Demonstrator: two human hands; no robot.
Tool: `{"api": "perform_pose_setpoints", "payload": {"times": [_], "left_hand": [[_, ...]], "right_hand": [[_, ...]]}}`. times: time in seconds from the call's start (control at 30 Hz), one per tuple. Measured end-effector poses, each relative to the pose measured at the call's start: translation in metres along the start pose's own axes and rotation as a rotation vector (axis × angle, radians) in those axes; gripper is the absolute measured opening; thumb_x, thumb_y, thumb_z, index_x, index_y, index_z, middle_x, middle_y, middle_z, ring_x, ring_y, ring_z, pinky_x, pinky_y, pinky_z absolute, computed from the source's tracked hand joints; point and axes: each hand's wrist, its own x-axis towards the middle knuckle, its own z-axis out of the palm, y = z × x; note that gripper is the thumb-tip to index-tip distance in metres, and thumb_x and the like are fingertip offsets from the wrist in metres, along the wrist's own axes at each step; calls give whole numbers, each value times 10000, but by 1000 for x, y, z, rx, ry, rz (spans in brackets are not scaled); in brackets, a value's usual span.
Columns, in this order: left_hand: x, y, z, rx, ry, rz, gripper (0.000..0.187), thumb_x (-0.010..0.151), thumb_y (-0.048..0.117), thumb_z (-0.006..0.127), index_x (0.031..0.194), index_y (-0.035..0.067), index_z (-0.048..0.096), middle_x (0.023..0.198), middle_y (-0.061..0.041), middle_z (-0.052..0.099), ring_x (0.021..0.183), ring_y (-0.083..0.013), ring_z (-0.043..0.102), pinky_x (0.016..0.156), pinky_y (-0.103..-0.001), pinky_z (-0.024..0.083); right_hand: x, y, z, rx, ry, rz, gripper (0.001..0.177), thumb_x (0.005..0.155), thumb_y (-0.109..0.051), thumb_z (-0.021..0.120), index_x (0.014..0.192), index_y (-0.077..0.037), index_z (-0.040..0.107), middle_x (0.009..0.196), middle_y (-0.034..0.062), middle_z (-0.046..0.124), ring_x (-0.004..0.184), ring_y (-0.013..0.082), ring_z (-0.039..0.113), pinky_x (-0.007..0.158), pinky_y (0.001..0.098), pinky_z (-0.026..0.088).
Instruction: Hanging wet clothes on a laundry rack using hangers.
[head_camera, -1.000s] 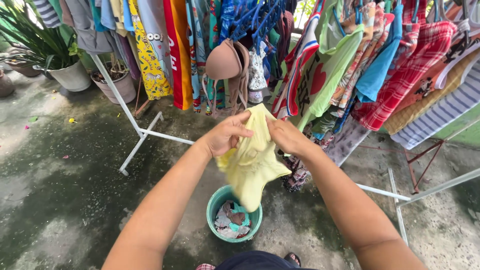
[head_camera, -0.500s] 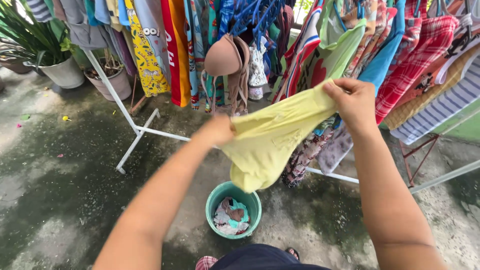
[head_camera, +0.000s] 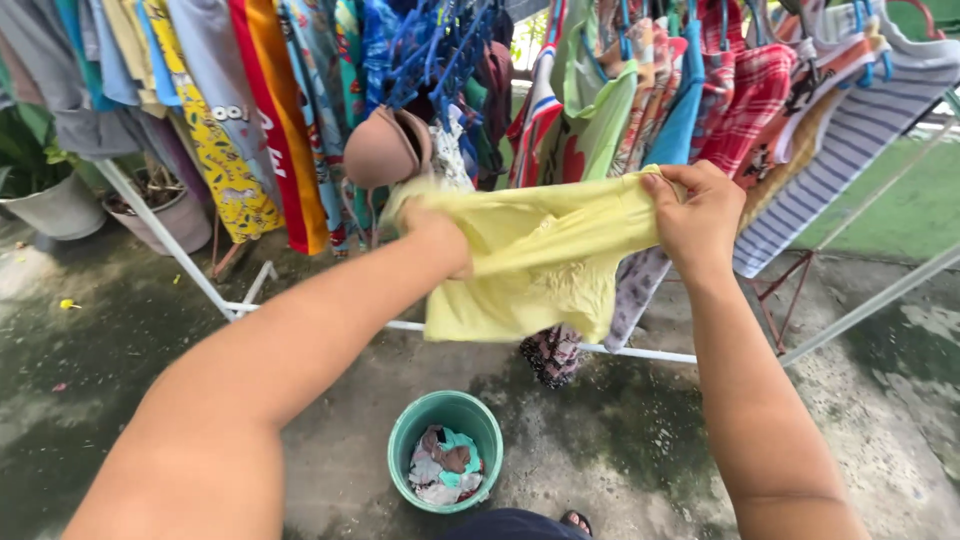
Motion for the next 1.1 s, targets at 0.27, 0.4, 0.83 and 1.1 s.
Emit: {"api": "perform_pose_setpoints", "payload": {"times": [0.27,0.4,0.83,1.1], "left_hand": [[38,26,-1,-116,-416,198,549,851,377,592,1339,159,718,1368,-103,693,1183,-258,667,987,-446,515],[91,49,43,-182,-551,437,500,856,295,557,1305,168,736,1342,-151,695,1171,-296,671,993,-427,521],[100,90,-78,-286,-410,274,579,792,432,674,1319,196,709,1356,-47,687,1231,-235,647,1022,-466,519],[140,132,-119,-474,-360,750,516,860,443,700,1300,173,679,1278,-105,692,1142,-301,672,934,-412,541]], "right_hand": [[1,27,-15,-38,18,-21,148,919,-101,832,1037,-19,795,874,90,689,778,186,632,732,307,484],[2,44,-25,-37,37,68,164,926,-136,842,1039,-26,799,871,85,698,759,173,633,716,295,488],[4,95,-98,-239,142,69,180,910,-138,869,1034,-23,809,847,110,687,744,199,628,715,329,482],[0,154,-160,-250,223,224,199,903,-160,884,1016,-17,804,890,89,741,751,154,669,713,285,521]]}}
